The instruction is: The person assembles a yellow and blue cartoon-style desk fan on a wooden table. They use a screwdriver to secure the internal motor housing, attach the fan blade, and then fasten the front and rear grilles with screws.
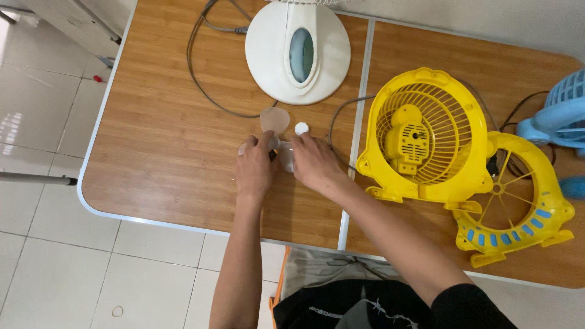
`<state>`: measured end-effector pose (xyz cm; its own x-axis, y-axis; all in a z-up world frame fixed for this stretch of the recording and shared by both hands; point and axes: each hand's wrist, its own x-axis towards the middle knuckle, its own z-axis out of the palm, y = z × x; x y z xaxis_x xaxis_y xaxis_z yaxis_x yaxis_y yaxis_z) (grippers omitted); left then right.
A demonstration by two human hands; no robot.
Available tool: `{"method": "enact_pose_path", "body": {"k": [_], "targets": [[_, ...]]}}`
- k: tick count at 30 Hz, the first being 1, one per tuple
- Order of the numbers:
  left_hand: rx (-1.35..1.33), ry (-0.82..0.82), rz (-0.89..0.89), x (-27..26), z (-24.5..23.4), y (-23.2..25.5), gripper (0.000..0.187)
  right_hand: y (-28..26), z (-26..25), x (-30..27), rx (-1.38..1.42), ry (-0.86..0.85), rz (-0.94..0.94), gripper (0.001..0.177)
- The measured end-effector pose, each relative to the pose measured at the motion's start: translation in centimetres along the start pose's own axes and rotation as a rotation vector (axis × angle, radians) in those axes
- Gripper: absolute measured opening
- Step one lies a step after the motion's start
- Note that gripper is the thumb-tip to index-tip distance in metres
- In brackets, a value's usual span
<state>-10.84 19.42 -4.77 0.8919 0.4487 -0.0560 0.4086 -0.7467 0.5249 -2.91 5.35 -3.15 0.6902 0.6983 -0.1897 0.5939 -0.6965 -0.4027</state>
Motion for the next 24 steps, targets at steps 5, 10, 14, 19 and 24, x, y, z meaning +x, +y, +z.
{"method": "enact_pose_path", "body": {"k": [5,10,14,19,24], "targets": [[0.039,0.011,0.002,-0.1,-0.7,0.7,0.057,-0.3,-1.1,-0.2,0.033,0.016,-0.044,0.048],[-0.027,0.069,0.012,-0.9,-2.6,2.9,0.05,-1.1,-3.7,-0.8,0.089,0.063,-0.048,0.042],[-0.121,0.153,0.097,-1.5,-3.8,5.8,0.045,-1.3,-6.7,-2.0,0.067,0.144,-0.067,0.03],[-0.208,0.181,0.237,-1.8,-4.3,9.8,0.046,0.3,-10.7,-4.7,0.134,0.276,-0.07,0.035],[-0.207,0.153,0.337,-2.2,-4.0,14.2,0.05,3.0,-14.2,-7.1,0.319,0.313,-0.014,0.03]]}}
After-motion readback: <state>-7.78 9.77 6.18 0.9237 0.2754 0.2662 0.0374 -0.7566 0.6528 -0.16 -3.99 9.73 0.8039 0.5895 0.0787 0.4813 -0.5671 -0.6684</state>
